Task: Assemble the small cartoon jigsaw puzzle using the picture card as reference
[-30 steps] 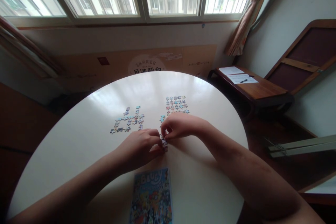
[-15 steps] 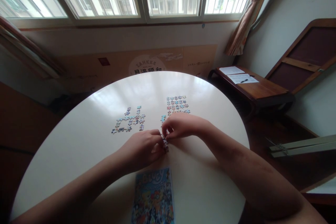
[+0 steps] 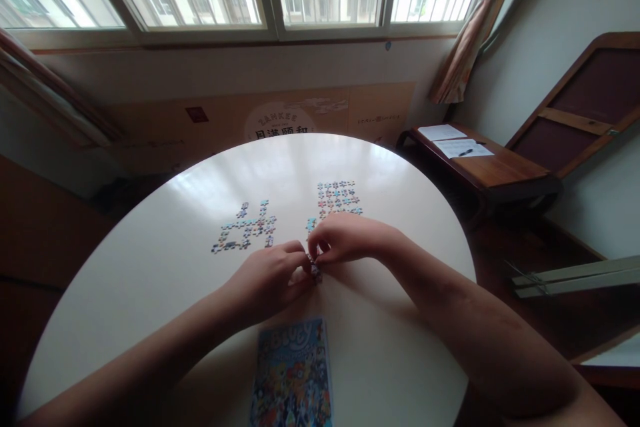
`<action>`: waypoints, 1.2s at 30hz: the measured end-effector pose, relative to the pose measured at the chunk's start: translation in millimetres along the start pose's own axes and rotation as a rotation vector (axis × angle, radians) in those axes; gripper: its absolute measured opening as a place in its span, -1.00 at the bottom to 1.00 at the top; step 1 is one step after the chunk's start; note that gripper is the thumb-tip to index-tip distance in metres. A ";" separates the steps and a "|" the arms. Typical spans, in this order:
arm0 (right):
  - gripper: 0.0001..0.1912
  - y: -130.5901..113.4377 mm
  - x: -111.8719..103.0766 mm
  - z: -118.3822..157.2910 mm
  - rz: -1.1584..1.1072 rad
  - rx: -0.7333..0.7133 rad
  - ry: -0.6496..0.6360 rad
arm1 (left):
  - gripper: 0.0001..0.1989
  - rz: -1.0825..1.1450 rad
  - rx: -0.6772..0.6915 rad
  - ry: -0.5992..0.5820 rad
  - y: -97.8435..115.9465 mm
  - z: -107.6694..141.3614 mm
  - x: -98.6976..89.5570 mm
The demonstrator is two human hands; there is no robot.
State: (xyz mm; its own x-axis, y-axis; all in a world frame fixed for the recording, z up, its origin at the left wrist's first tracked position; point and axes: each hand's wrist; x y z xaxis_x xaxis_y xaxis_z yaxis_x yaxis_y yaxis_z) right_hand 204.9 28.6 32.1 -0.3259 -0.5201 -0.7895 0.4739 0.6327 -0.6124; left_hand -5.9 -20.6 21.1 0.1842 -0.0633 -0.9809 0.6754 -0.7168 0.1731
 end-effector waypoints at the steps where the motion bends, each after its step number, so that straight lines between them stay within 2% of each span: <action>1: -0.84 -0.2 -0.2 0.0 -0.006 0.002 -0.003 | -0.83 -0.003 -0.001 0.001 -0.8 0.3 -1.0; 5: -0.84 -0.8 -0.9 0.4 -0.024 0.005 -0.010 | -0.84 0.011 0.044 0.020 -4.4 1.5 -6.0; 9: -0.84 0.1 -1.0 0.5 -0.018 -0.001 -0.012 | -0.74 0.042 0.131 0.052 -6.9 1.2 -7.2; 17: -0.84 2.7 -0.5 0.1 -0.007 -0.014 -0.014 | -0.72 0.006 0.177 0.022 -11.4 0.1 -2.7; 27: -0.89 5.1 1.4 -0.9 -0.012 -0.021 -0.008 | -0.67 -0.252 0.224 -0.082 3.9 2.9 -11.2; 30: -0.88 4.3 1.6 -0.5 -0.011 -0.013 -0.009 | -0.67 -0.234 0.240 -0.049 1.7 3.7 -9.5; 33: -0.86 2.1 1.1 0.2 -0.022 -0.004 -0.015 | -0.65 -0.192 0.247 0.043 -8.9 2.9 -9.7; 36: -0.83 0.4 0.8 0.5 -0.019 0.004 -0.016 | -0.68 -0.211 0.177 0.153 -24.0 1.3 -13.8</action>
State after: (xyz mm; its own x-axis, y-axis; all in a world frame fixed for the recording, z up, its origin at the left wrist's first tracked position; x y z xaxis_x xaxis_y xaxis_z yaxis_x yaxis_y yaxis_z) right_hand 205.2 28.2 31.3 -0.3222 -0.5409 -0.7769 0.4713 0.6201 -0.6272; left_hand -25.5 -3.4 30.4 0.1678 0.1951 -0.9663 0.5779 -0.8136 -0.0639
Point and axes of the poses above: each hand's wrist, its own z-axis away from the middle knuckle, its own x-axis out of the palm, y = z × x, and after that the axes turned 7 degrees about -z, right-handed
